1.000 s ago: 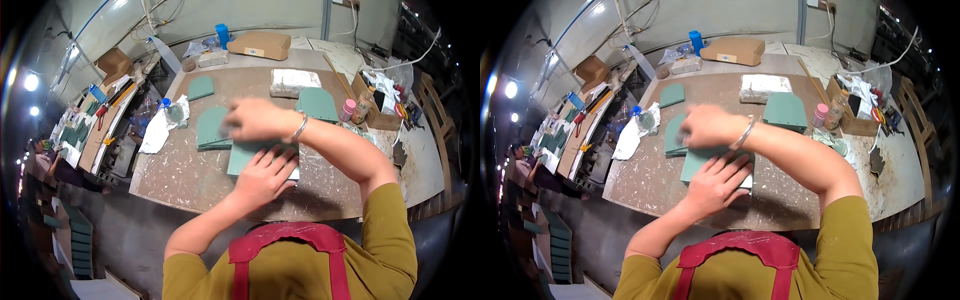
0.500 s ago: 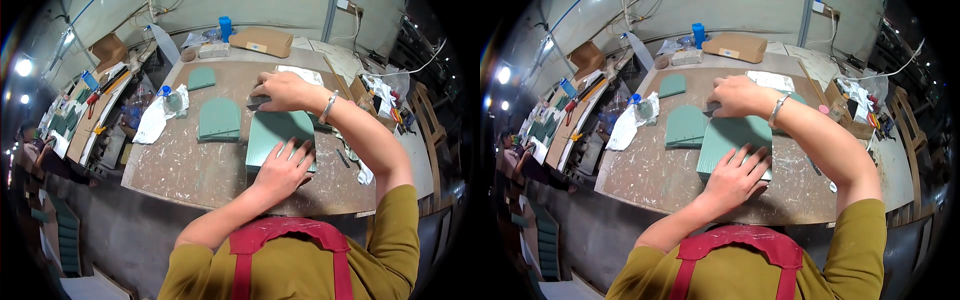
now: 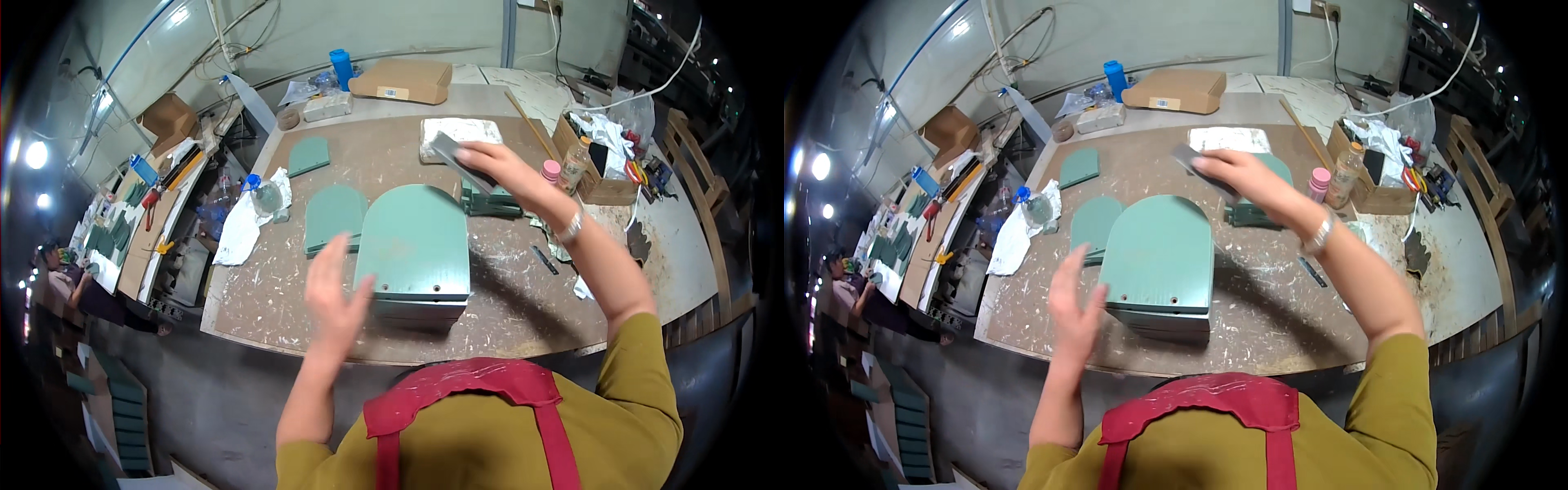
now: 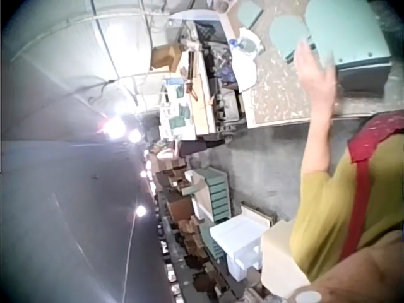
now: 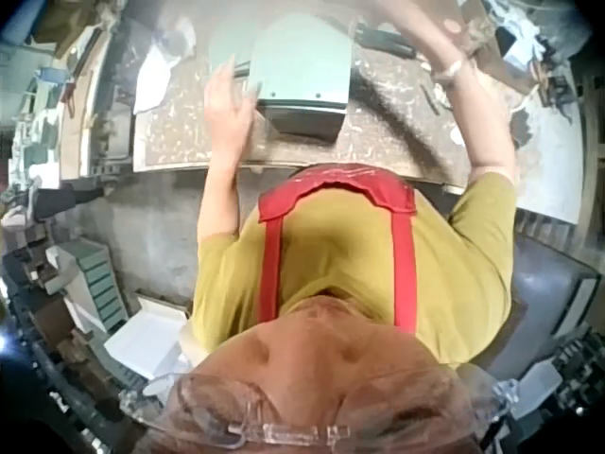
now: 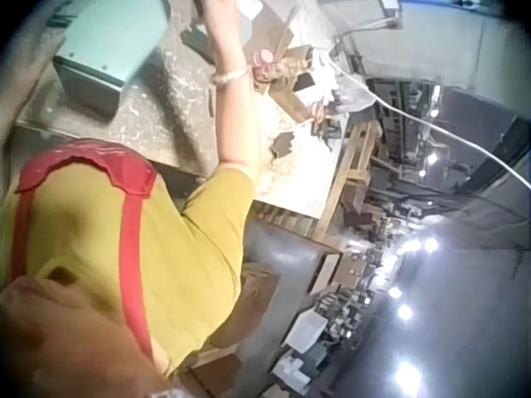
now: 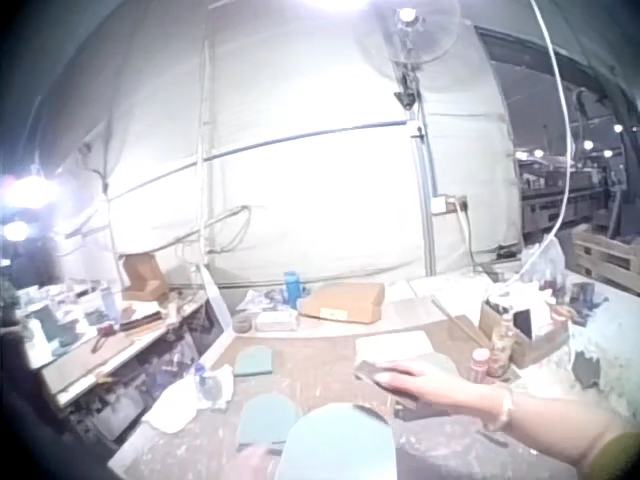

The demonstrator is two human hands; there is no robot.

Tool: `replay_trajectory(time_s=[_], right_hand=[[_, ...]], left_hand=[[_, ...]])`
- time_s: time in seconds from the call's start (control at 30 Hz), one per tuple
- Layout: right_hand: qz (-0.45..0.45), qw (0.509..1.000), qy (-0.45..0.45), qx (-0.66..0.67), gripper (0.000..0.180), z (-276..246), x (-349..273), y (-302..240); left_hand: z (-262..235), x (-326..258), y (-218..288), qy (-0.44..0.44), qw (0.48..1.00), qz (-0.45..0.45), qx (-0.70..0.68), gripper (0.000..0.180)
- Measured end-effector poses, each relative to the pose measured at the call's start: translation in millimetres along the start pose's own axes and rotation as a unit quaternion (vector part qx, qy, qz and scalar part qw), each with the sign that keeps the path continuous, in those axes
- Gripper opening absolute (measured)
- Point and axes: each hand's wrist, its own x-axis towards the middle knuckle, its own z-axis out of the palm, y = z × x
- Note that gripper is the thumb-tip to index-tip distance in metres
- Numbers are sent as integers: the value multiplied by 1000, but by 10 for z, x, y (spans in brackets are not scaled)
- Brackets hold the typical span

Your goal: The person sands green curved panels one by one using a sanding block, wipes them with a cloth, and then stacks them on top of each other.

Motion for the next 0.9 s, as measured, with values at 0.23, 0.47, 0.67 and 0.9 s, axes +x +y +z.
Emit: replay_trajectory(time_s=[0.23,0.47,0.67,0.9], right_hand=[[72,960,-117,242,52,75,-654,253],[-31,979,-117,166,64,209,-787,105],[-6,979,-151,140,67,181,-784,108],[47,954,-167,246,82,166,-880,0]], left_hand=[[237,-191,-3,-52,905,-270,-325,53],[370,-276,-32,-3,920,-237,-312,55],[466,-348,-78,23,956,-203,-210,70],[345,-264,-147,16,981,-121,-152,78]])
